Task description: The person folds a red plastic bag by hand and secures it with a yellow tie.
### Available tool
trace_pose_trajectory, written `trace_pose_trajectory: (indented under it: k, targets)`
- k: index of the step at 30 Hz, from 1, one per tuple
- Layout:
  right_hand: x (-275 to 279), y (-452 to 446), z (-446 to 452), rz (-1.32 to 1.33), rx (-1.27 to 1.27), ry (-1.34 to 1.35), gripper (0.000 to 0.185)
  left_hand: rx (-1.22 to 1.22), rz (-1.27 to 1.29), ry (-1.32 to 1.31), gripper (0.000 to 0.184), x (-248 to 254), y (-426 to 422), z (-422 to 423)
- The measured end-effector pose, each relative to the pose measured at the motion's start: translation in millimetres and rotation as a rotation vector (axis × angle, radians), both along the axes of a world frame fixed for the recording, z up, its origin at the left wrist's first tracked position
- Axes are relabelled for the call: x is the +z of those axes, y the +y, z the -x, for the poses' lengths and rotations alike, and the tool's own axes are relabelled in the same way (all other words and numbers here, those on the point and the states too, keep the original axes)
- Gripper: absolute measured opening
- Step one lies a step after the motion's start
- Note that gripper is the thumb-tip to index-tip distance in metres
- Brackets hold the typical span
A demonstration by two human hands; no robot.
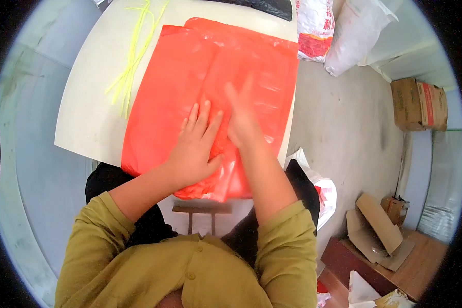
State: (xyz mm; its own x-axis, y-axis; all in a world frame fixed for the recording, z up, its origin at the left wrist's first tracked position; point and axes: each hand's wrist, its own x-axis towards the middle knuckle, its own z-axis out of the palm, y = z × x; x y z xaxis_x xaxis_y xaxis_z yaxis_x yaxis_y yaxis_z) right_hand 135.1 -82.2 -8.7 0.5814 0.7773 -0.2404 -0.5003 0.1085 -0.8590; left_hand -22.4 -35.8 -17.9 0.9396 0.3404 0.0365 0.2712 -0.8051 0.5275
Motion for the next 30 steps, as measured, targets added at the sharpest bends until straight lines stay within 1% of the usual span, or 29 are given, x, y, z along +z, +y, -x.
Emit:
trace_pose_trajectory:
  k: [3,6,9,12,15,18,21,24,27,30]
  targets:
    - [0.1,17.6,-10.3,0.086,-0.066,-0.151,0.087,-0.015,-0.008,-0.005,0.088,-1.3,3.2,-0.3]
    - [-10.8,32.6,-27.9,0.081,-0.09,-0.232,0.091,-0.034,-0.013,0.011,0.084,-1.7,3.7,-0.7]
    - [-4.8,44.6,-43.3,0.092,-0.174,-0.325,0.084,-0.039,-0.015,0.021,0.082,-1.5,3.3,-2.0]
    - [9.7,44.2,-45.2,0.173,-0.288,-0.872,0.07,-0.027,-0.015,0.013,0.08,-3.9,2.4,-2.2]
    - [10.3,22.6,-25.5,0.284,0.023,-1.43,0.061,-0.03,-0.026,0.028,0.078,-3.6,2.2,-3.3]
    - [-2.0,19.8,-3.9,0.435,0.355,-1.696,0.062,-0.052,-0.034,0.063,0.075,-2.7,2.7,-3.6]
    - [-18.9,21.3,-8.5,0.539,0.344,-1.737,0.068,-0.049,-0.041,0.056,0.074,-5.9,3.9,-2.7]
    - [-23.3,30.2,-18.8,0.562,0.367,-1.779,0.072,-0.052,-0.048,0.076,0.076,-3.6,3.4,-2.9]
    - [-27.5,43.0,-34.8,0.612,0.369,-1.734,0.071,-0.045,-0.058,0.05,0.078,-3.6,5.1,-4.0]
    - [-34.5,53.1,-47.3,0.606,0.306,-1.775,0.071,-0.073,-0.089,0.08,0.08,-4.5,4.6,-2.0]
